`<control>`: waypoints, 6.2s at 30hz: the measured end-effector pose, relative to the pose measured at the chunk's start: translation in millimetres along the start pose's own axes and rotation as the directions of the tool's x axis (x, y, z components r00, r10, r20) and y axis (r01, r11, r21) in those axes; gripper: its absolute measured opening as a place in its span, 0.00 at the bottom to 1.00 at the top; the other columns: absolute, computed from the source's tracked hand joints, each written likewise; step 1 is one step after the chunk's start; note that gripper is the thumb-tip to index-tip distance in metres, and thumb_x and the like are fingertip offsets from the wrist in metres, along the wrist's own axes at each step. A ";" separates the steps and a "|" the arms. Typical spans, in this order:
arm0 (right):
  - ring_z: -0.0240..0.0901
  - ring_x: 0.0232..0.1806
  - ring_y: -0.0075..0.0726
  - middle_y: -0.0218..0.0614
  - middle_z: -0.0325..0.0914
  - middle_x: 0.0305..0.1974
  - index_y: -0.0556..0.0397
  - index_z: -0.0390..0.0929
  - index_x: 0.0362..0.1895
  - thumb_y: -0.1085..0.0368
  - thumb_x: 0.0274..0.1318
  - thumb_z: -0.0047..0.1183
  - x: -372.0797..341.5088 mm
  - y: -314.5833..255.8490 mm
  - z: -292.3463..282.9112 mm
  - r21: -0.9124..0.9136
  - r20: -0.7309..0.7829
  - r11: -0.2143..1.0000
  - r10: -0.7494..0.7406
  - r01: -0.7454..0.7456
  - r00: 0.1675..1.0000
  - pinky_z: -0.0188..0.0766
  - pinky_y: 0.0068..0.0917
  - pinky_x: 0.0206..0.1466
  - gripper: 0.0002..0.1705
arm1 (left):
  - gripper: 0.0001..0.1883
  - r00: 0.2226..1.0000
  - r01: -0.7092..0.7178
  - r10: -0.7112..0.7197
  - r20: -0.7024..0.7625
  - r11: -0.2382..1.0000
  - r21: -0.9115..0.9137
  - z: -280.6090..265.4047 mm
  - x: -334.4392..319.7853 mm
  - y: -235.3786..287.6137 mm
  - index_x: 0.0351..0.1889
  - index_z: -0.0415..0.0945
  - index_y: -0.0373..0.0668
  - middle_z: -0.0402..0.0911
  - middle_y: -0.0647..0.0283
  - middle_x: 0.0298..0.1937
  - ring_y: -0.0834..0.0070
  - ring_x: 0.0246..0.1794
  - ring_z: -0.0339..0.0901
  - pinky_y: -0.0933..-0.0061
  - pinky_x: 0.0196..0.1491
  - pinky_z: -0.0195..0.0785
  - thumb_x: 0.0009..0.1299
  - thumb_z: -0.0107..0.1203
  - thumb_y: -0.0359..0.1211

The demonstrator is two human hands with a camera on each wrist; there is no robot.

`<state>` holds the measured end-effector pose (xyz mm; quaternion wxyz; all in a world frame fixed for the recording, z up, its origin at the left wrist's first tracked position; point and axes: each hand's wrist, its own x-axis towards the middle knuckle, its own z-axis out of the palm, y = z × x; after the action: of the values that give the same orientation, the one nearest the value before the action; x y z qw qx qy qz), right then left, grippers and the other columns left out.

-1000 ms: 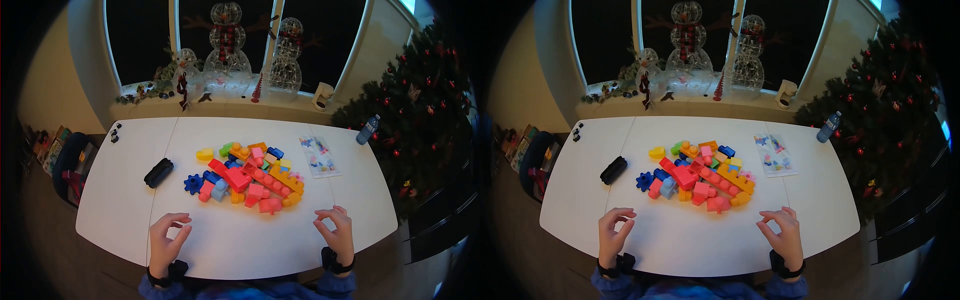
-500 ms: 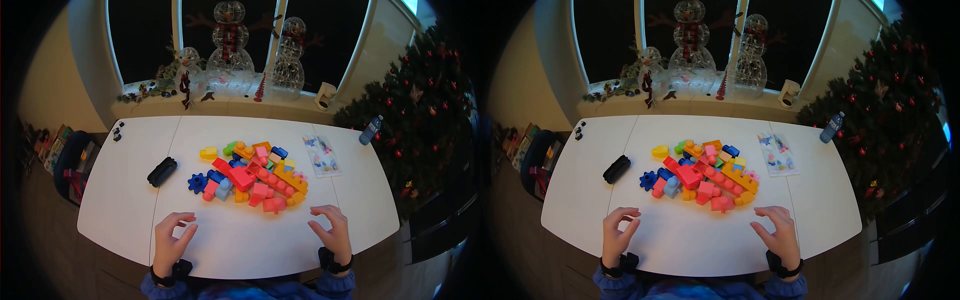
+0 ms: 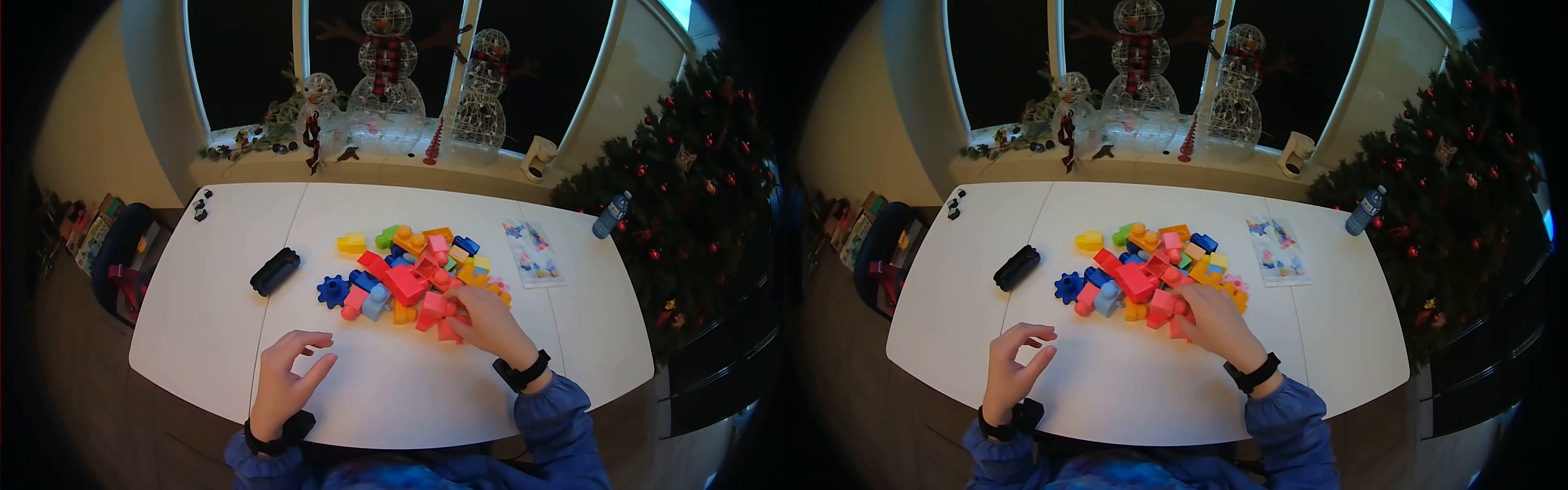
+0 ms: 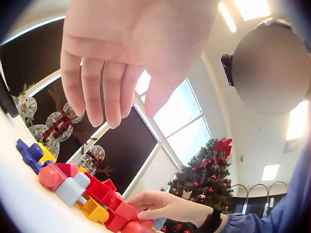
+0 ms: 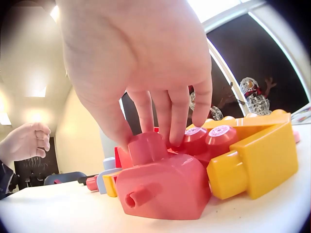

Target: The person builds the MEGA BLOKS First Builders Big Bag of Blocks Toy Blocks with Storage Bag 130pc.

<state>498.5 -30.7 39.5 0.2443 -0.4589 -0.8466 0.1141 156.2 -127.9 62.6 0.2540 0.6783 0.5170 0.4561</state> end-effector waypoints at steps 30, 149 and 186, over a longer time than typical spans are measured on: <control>0.81 0.46 0.52 0.41 0.82 0.40 0.52 0.75 0.52 0.67 0.57 0.68 -17.9 -89.9 33.5 0.255 0.184 0.964 -0.129 0.080 0.974 0.76 0.42 0.48 0.21 | 0.20 0.781 -0.255 0.072 0.621 0.944 0.210 63.2 28.4 -20.7 0.53 0.82 0.41 0.83 0.56 0.45 0.53 0.48 0.82 0.56 0.51 0.77 0.64 0.71 0.35; 0.86 0.48 0.33 0.38 0.84 0.47 0.57 0.79 0.52 0.70 0.46 0.71 -38.4 -35.3 -27.1 0.567 0.271 0.736 0.257 -0.369 0.928 0.82 0.30 0.50 0.26 | 0.14 0.801 -0.299 0.117 0.588 0.928 0.223 96.2 39.1 -16.4 0.47 0.81 0.41 0.82 0.54 0.41 0.52 0.40 0.84 0.57 0.44 0.79 0.66 0.67 0.35; 0.84 0.48 0.53 0.43 0.84 0.46 0.52 0.78 0.59 0.51 0.56 0.69 74.0 17.4 -25.1 -0.236 -0.207 0.965 0.066 -0.115 0.976 0.81 0.45 0.50 0.30 | 0.21 0.928 -0.197 0.109 0.357 0.955 0.221 47.6 30.8 16.1 0.53 0.82 0.39 0.87 0.59 0.48 0.66 0.32 0.84 0.69 0.39 0.78 0.68 0.72 0.41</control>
<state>490.1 39.7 76.6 0.2624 -0.5333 -0.8038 -0.0269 207.2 -98.6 65.0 0.2145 0.8123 0.4642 0.2804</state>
